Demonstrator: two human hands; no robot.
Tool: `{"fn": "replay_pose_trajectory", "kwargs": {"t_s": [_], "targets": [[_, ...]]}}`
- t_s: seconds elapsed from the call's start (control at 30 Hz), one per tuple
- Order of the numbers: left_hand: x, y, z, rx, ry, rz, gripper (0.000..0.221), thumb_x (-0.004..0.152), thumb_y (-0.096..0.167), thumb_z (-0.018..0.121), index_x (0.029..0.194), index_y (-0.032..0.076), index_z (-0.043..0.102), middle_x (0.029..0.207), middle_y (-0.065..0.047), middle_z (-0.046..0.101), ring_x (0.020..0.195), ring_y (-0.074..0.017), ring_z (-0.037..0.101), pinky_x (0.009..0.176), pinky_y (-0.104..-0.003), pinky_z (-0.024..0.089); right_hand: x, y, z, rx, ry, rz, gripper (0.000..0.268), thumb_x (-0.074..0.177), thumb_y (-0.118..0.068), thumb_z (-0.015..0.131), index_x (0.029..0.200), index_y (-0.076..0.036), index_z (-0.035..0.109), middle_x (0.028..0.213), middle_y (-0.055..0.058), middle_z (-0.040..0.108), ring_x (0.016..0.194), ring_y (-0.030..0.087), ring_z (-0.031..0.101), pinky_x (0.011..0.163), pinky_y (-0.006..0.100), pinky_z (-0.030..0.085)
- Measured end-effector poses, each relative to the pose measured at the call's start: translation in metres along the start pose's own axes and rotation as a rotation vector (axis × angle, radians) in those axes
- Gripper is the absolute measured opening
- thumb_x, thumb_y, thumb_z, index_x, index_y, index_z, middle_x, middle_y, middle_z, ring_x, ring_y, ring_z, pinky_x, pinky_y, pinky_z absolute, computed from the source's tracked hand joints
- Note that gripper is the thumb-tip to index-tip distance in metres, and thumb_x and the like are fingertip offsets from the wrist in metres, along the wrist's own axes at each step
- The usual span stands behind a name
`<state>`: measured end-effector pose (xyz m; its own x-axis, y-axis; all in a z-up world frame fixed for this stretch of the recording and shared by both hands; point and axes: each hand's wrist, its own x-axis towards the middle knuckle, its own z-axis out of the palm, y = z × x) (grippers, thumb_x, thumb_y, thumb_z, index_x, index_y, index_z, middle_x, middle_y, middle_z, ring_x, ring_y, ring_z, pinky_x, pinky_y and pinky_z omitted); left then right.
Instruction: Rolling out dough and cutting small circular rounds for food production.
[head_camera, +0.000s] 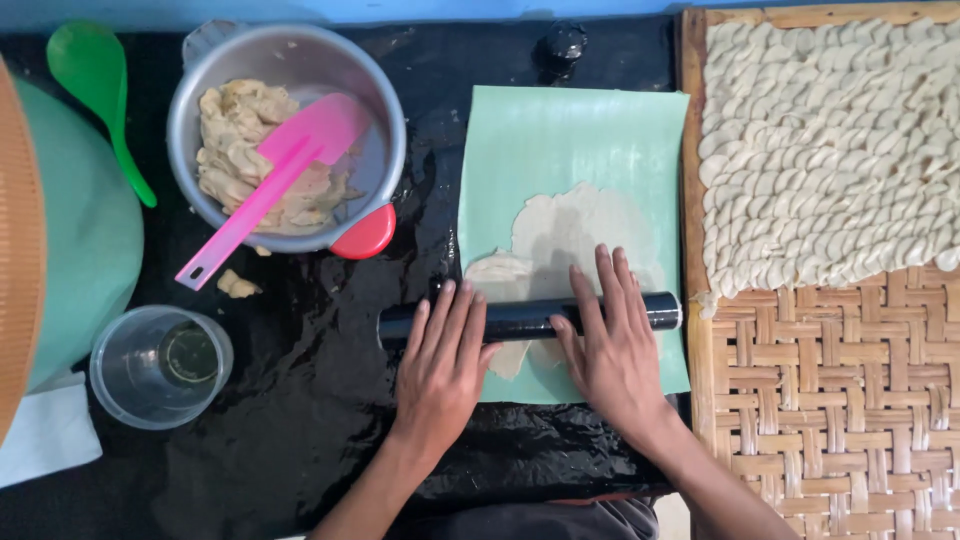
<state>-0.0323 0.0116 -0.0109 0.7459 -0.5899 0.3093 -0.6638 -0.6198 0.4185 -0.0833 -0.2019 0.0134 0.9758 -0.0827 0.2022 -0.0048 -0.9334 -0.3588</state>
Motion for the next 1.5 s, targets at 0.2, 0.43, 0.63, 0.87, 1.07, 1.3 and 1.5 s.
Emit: {"fn": "replay_pose_trajectory", "kwargs": {"t_s": [0.2,0.43,0.63,0.87,1.07,1.3,1.5], "targets": [[0.051,-0.005,0.004,0.068,-0.120,-0.049,0.076,0.098,0.042,0.059,0.148,-0.014,0.043,0.158,-0.031,0.037,0.151,-0.0392,0.031,0.122,-0.057,0.024,0.022,0.011,0.012,-0.070,-0.076,-0.013,0.068,0.101,-0.033,0.054,0.154,0.008,0.039,0.161,0.031,0.035,0.152,0.046,0.031,0.123,0.056,0.025],[0.117,-0.036,0.016,0.181,-0.159,-0.060,0.070,0.107,0.045,0.042,0.153,-0.007,0.038,0.164,-0.028,0.029,0.156,-0.0379,0.022,0.124,-0.060,0.015,0.092,0.036,0.020,-0.177,-0.074,-0.028,0.061,0.108,-0.033,0.043,0.158,0.002,0.037,0.163,0.031,0.030,0.155,0.044,0.025,0.125,0.056,0.022],[0.140,-0.050,0.020,0.110,-0.086,-0.093,0.074,0.108,0.044,0.043,0.156,-0.010,0.029,0.165,-0.034,0.020,0.155,-0.0458,0.017,0.123,-0.061,0.014,0.118,0.039,0.022,-0.031,-0.038,-0.023,0.063,0.112,-0.035,0.040,0.160,0.005,0.033,0.165,0.036,0.022,0.155,0.050,0.019,0.125,0.055,0.020],[0.081,-0.022,0.003,0.098,-0.048,0.053,0.076,0.102,0.042,0.057,0.155,-0.007,0.033,0.164,-0.030,0.024,0.154,-0.0442,0.022,0.123,-0.064,0.018,0.064,0.024,0.019,-0.135,-0.019,0.030,0.063,0.109,-0.033,0.043,0.159,0.005,0.034,0.164,0.032,0.029,0.155,0.046,0.025,0.125,0.055,0.021],[0.018,-0.011,0.012,0.032,0.001,0.017,0.060,0.100,0.022,0.068,0.151,0.001,0.046,0.160,-0.021,0.043,0.154,-0.0361,0.036,0.126,-0.056,0.031,0.032,0.015,0.010,-0.072,0.030,-0.015,0.066,0.104,-0.032,0.056,0.154,0.007,0.038,0.160,0.032,0.034,0.152,0.047,0.031,0.123,0.057,0.026],[0.059,-0.011,0.012,0.088,-0.064,-0.036,0.068,0.099,0.029,0.063,0.149,-0.012,0.043,0.158,-0.029,0.040,0.151,-0.0393,0.034,0.122,-0.058,0.026,0.022,0.015,0.019,-0.097,-0.025,-0.021,0.066,0.099,-0.029,0.062,0.152,0.005,0.042,0.160,0.027,0.040,0.152,0.042,0.036,0.124,0.054,0.029],[0.105,-0.030,0.022,0.180,-0.110,-0.047,0.068,0.107,0.039,0.049,0.151,-0.011,0.040,0.162,-0.029,0.035,0.156,-0.0375,0.027,0.125,-0.059,0.018,0.071,0.026,0.019,-0.116,-0.023,-0.034,0.069,0.103,-0.033,0.052,0.153,0.013,0.038,0.160,0.031,0.036,0.152,0.044,0.031,0.123,0.056,0.025]]}}
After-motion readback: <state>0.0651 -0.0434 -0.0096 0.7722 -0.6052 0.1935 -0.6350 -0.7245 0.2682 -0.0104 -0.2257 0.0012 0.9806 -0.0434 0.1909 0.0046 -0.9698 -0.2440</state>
